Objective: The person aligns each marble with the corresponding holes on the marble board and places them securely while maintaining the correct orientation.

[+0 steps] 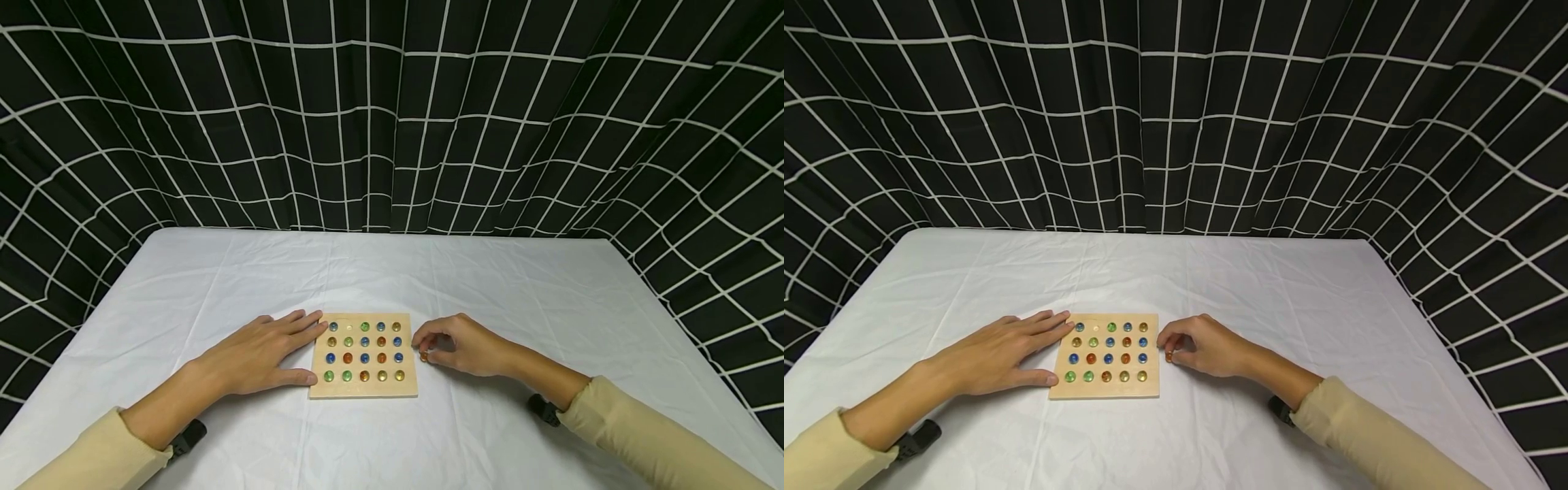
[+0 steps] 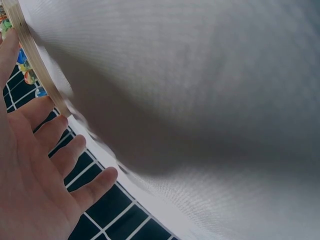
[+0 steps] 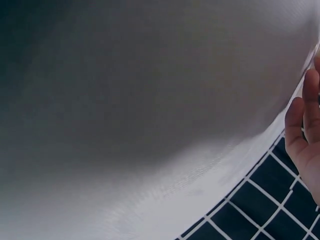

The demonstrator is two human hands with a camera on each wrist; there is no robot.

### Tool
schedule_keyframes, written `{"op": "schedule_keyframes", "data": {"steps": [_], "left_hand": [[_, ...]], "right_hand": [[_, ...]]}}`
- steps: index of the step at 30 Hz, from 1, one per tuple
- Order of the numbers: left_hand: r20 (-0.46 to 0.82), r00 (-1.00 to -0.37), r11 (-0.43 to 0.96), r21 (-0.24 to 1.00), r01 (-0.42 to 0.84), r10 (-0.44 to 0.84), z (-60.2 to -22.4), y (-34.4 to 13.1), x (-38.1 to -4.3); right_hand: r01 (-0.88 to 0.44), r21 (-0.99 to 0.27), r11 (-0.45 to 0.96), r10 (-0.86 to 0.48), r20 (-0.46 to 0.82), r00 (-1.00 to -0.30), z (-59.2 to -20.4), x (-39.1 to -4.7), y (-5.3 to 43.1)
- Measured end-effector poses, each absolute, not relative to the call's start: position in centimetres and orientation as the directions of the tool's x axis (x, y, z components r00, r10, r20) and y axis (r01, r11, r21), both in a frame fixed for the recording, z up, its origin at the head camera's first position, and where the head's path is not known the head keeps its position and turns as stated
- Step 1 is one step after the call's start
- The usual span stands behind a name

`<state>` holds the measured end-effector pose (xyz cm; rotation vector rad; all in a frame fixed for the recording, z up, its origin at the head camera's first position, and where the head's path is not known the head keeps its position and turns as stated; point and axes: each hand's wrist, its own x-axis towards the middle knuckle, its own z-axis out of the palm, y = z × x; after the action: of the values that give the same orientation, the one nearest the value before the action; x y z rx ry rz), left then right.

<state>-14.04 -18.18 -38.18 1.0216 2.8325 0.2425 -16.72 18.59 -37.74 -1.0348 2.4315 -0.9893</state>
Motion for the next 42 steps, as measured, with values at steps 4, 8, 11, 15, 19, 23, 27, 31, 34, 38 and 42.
{"op": "schedule_keyframes", "data": {"steps": [4,8,11,15,19,23,27,31,34,38,42], "left_hand": [[-0.060,-0.764,0.759,0.192,0.622,0.642,-38.2,-18.2,-14.1],[-0.062,-0.764,0.760,0.188,0.622,0.642,-38.2,-18.1,-14.0],[-0.062,-0.765,0.760,0.189,0.621,0.641,-38.1,-18.1,-14.0],[-0.062,-0.767,0.762,0.192,0.619,0.639,-38.1,-18.1,-14.0],[-0.066,-0.770,0.765,0.194,0.614,0.635,-38.0,-18.1,-13.9],[-0.065,-0.769,0.765,0.191,0.615,0.635,-38.0,-18.1,-13.9],[-0.061,-0.768,0.762,0.191,0.618,0.638,-38.0,-18.1,-13.9],[-0.058,-0.766,0.760,0.193,0.620,0.640,-38.1,-18.2,-13.9],[-0.057,-0.766,0.759,0.192,0.621,0.641,-38.2,-18.2,-13.9],[-0.062,-0.766,0.761,0.189,0.620,0.639,-38.2,-18.2,-14.0],[-0.068,-0.766,0.762,0.190,0.619,0.639,-38.2,-18.2,-14.0]], "right_hand": [[-0.516,-0.710,0.480,-0.731,0.001,-0.682,-37.7,-17.1,18.4],[-0.527,-0.700,0.483,-0.727,0.016,-0.687,-37.3,-17.4,18.2],[-0.540,-0.682,0.494,-0.722,0.024,-0.691,-37.0,-17.6,17.8],[-0.541,-0.675,0.502,-0.712,0.033,-0.701,-36.6,-18.0,17.4],[-0.534,-0.678,0.504,-0.696,0.046,-0.716,-36.4,-18.4,16.9],[-0.536,-0.677,0.504,-0.689,0.059,-0.722,-36.2,-18.8,16.1],[-0.535,-0.681,0.500,-0.688,0.062,-0.723,-36.2,-19.2,15.0],[-0.543,-0.688,0.482,-0.700,0.069,-0.710,-36.2,-19.5,13.7],[-0.551,-0.693,0.465,-0.712,0.078,-0.698,-36.2,-19.7,12.9],[-0.555,-0.694,0.458,-0.720,0.077,-0.690,-36.2,-20.1,11.9],[-0.552,-0.689,0.469,-0.719,0.065,-0.692,-36.2,-20.4,11.0]]}}
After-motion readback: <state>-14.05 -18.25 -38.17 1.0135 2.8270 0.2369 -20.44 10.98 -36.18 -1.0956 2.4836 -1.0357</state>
